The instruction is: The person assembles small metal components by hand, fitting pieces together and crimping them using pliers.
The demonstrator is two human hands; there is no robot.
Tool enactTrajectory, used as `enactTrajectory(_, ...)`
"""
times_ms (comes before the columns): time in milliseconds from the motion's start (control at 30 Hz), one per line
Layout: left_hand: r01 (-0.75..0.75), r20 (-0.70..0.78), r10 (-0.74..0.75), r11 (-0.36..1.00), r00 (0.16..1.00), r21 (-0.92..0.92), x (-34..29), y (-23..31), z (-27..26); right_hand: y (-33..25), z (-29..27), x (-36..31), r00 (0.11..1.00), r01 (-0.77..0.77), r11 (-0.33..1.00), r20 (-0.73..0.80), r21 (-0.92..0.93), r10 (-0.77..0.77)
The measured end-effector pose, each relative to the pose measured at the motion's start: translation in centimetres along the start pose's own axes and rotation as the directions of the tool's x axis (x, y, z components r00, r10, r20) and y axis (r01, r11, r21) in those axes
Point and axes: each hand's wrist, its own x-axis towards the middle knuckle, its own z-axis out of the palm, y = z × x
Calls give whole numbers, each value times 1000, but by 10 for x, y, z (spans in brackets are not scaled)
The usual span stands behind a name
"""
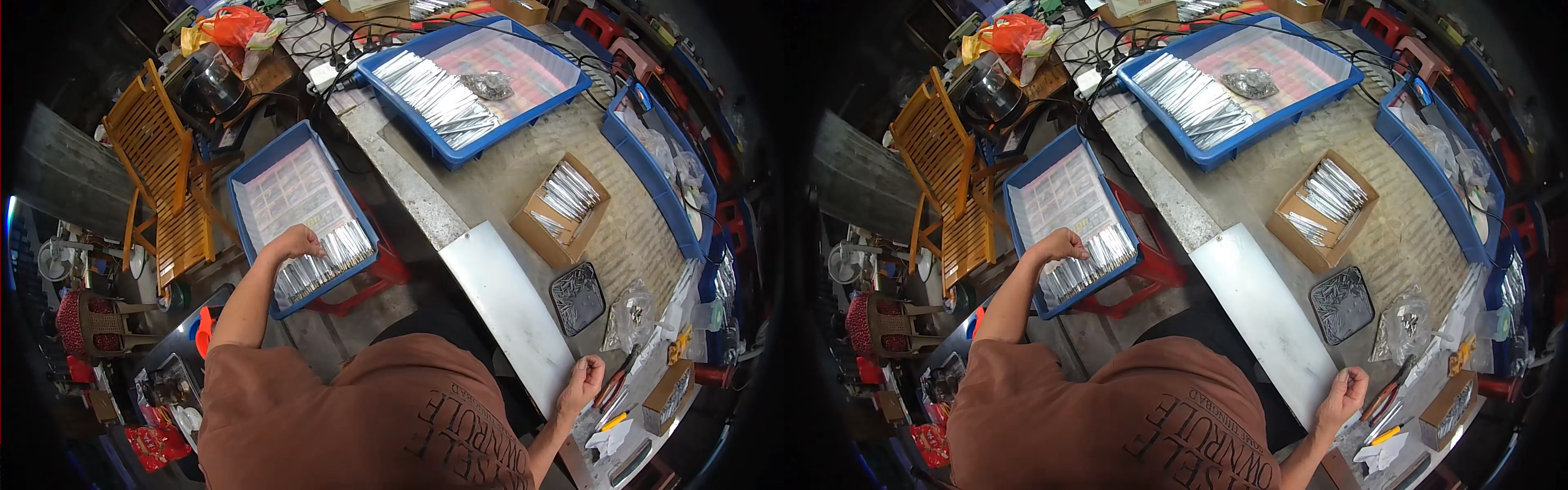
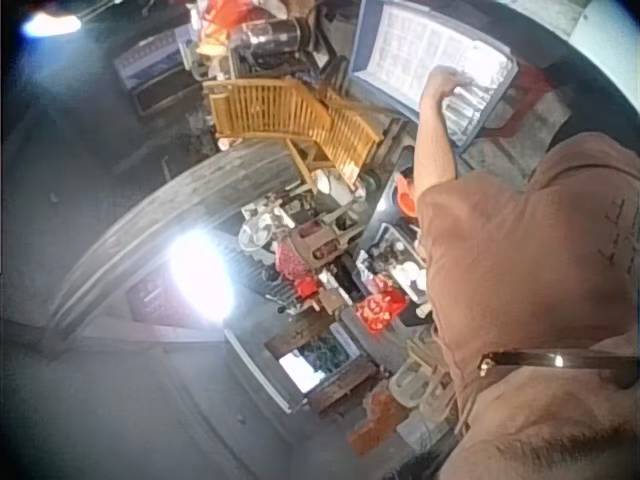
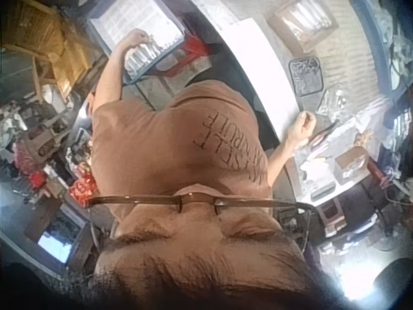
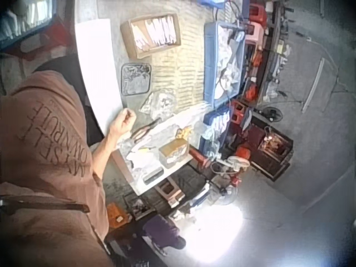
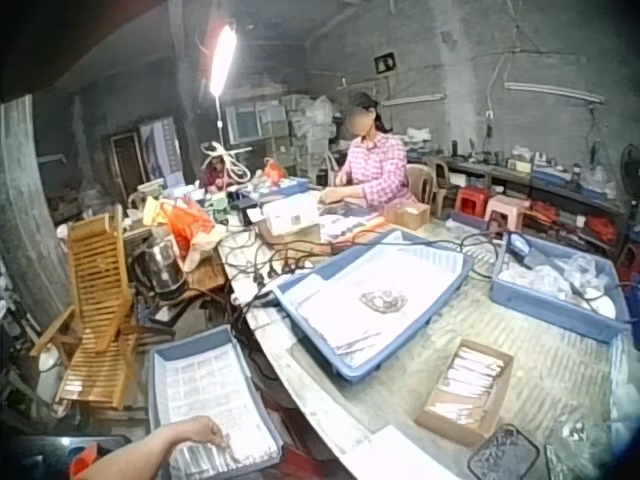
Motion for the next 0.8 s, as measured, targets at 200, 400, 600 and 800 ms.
enactTrajectory(200,126,140,-148,980,979,157,-10,5,-8,4,-1,0,1000,-15,1000,-15,9,15)
enactTrajectory(400,168,110,-191,967,975,191,-12,-20,1,8,-7,1,1000,-10,999,-1,-46,10)
enactTrajectory(600,249,7,-250,965,968,84,-11,-30,8,14,-9,1,1000,4,999,-7,-54,-4)
enactTrajectory(800,267,-129,-288,950,949,-161,-12,-39,11,8,-7,0,1000,8,994,-8,-110,-9)
